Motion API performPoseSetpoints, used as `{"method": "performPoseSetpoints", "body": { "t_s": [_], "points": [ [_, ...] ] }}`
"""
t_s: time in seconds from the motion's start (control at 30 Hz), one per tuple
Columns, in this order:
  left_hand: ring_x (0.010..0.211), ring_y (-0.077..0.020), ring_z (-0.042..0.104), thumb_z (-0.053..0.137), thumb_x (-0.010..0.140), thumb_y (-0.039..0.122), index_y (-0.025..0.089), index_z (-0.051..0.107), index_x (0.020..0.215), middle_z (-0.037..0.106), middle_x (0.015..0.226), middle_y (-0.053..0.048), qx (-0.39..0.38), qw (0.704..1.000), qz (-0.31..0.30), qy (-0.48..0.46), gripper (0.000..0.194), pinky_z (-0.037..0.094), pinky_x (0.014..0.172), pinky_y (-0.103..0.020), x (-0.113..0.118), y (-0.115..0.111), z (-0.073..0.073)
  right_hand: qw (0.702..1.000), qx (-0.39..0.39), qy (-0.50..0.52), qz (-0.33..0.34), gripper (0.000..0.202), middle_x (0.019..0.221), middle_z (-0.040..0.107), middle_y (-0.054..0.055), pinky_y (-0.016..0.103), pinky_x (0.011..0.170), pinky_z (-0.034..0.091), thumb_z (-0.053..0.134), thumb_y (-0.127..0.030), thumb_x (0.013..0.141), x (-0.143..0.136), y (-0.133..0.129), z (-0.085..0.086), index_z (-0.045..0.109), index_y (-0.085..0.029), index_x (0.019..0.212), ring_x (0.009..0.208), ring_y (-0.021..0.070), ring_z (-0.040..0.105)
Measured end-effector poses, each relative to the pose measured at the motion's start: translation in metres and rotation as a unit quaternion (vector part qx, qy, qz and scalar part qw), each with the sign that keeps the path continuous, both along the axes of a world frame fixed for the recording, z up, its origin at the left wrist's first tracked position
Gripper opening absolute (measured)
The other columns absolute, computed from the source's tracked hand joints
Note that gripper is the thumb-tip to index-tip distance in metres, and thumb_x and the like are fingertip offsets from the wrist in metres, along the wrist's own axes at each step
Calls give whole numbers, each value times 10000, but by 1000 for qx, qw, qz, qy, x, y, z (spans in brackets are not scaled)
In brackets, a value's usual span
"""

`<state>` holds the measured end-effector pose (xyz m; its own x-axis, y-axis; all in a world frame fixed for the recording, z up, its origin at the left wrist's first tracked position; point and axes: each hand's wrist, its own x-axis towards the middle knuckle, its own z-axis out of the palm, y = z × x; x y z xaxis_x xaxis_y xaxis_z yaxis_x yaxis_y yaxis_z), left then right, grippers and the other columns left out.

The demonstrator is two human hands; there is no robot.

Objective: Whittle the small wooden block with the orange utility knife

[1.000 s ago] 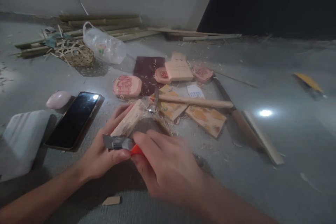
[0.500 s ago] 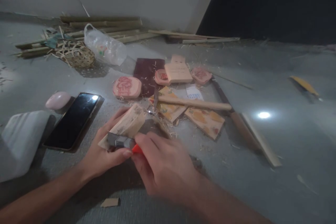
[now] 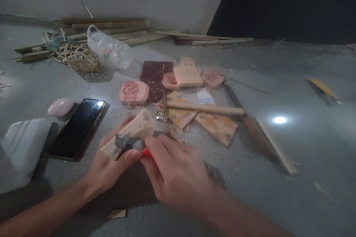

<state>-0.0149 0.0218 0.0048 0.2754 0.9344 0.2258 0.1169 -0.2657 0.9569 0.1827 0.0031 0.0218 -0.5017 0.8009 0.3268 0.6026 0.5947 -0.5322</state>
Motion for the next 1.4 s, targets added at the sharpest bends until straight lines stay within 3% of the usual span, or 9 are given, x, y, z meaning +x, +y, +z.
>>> {"method": "performPoseSetpoints", "body": {
  "t_s": [0.1,0.2,0.33,0.47,0.77,0.93,1.03,1.27,1.4],
  "points": [
    [1145,-238,657,703,965,420,378,651,1390,671,1286,-2,-2,1000,29,9,430,556,1033,-385,3,-2,1,999,-11,-2,-30,205,976,719,57,306,672,513,461,-246,1078,0,-1,-1,592,-163,1211,822,188,709],
    [1174,-260,645,711,952,422,344,660,1393,663,1304,-31,13,999,34,26,451,554,1035,-409,2,0,-2,1000,-25,11,-16,205,969,717,53,308,686,519,452,-231,1072,1,1,0,585,-166,1214,827,185,704],
    [1261,-314,599,740,889,536,324,592,1494,658,1343,-65,42,999,-1,17,659,526,1083,-474,-2,3,-8,996,-52,38,66,178,941,708,31,298,669,505,470,-252,1075,3,3,-1,567,-184,1208,800,168,681],
    [1281,-348,580,761,815,661,315,573,1517,626,1386,-87,31,999,-12,8,805,513,1097,-527,-4,5,-11,991,-83,51,91,199,905,687,14,293,651,490,484,-289,1078,4,4,-3,570,-192,1229,756,155,648],
    [1110,-277,668,728,901,615,320,641,1436,696,1284,-55,-26,999,20,-16,618,579,1013,-453,5,-3,2,998,-32,43,22,205,931,704,37,286,671,508,477,-238,1078,0,-1,2,580,-162,1239,787,162,670],
    [1092,-236,676,696,972,446,343,682,1349,703,1239,-21,-9,999,48,-1,390,583,992,-405,8,-5,2,998,-41,36,-31,184,963,712,47,298,670,500,460,-229,1068,-3,-3,3,596,-176,1180,797,172,675],
    [1161,-244,657,681,979,377,347,675,1359,679,1297,-24,12,998,59,22,380,560,1045,-423,6,-3,-1,997,-47,35,-54,173,938,712,35,301,653,488,456,-239,1070,-3,-1,1,596,-194,1161,788,177,677],
    [1214,-322,632,775,835,577,311,619,1462,673,1320,-75,27,999,35,11,699,555,1054,-504,0,3,-9,993,-80,71,60,204,998,735,52,297,711,531,487,-289,1079,3,3,-8,576,-194,1236,848,173,695],
    [1246,-303,618,788,833,613,352,573,1505,644,1361,-66,31,999,12,4,753,543,1080,-470,-3,4,-11,992,-75,62,80,242,978,728,43,298,699,521,480,-314,1081,6,6,-13,572,-192,1269,818,167,684]
  ]
}}
